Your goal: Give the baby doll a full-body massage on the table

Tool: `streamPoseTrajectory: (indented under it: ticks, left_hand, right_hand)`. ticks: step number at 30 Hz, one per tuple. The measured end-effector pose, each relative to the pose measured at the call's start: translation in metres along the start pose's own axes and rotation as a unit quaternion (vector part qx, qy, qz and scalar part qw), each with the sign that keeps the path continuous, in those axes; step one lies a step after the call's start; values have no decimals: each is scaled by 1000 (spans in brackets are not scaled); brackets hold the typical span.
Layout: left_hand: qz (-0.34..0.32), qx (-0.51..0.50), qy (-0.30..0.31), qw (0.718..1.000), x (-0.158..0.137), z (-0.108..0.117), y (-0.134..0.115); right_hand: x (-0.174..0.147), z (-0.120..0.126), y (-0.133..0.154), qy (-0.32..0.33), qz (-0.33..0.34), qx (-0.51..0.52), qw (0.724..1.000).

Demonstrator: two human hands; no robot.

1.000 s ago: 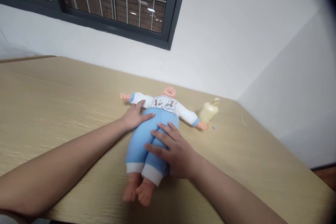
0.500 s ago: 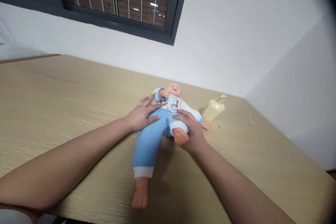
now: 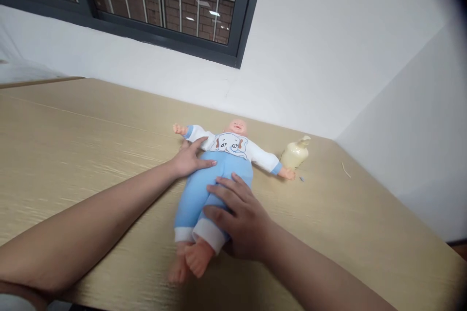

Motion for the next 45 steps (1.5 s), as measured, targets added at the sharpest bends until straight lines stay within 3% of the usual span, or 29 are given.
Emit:
streamPoseTrajectory:
  ticks: [3, 6, 10, 13, 18, 22, 26, 29, 31, 35, 39, 42, 45]
  left_hand:
    - [-4, -5, -11, 1000, 1, 1, 2]
    - [-75, 10, -16, 997, 1, 2, 0]
    - [-206, 84, 20, 975, -3, 4, -9]
    - [-255, 125, 47, 958, -5, 5, -17]
    - [-246, 122, 54, 960, -6, 3, -17]
    - [-204, 81, 15, 976, -3, 1, -8]
    - [-89, 38, -22, 995, 2, 0, 2]
    - [-14, 29, -17, 999, 4, -1, 7]
    - [0, 26, -12, 1000, 5, 0, 9]
    - [-77, 36, -17, 996, 4, 1, 7]
    - [-193, 99, 15, 976, -1, 2, -1]
    - [-231, 140, 39, 962, -4, 4, -8]
    - [-244, 155, 49, 956, -5, 4, -11]
  right_hand:
    - [6, -4, 14, -58, 58, -14, 997]
    - [8, -4, 19, -137, 84, -17, 987]
    - [6, 0, -2, -176, 16, -4, 984]
    - [2, -2, -33, -181, -43, 1, 983]
    - [-1, -7, -57, -190, -57, 35, 980]
    - [0, -2, -34, -171, -43, 3, 984]
    - [2, 3, -3, -142, 16, -3, 990]
    - [6, 1, 11, -98, 76, 16, 992]
    - [8, -1, 15, -82, 96, 30, 992]
    - [8, 1, 12, -106, 93, 27, 990]
    - [5, 7, -6, -116, 24, 13, 993]
    - [4, 5, -28, -124, -44, 7, 991]
    - [5, 0, -46, -153, -69, 21, 986]
Point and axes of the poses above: each hand's wrist, its own x-axis towards the middle knuckle, its own z-axis out of the back of the hand, y = z × x, the point moved 1 cm from there along x, towards the middle knuckle, and after that the axes turned 3 degrees about y, right-handed, at the moved point
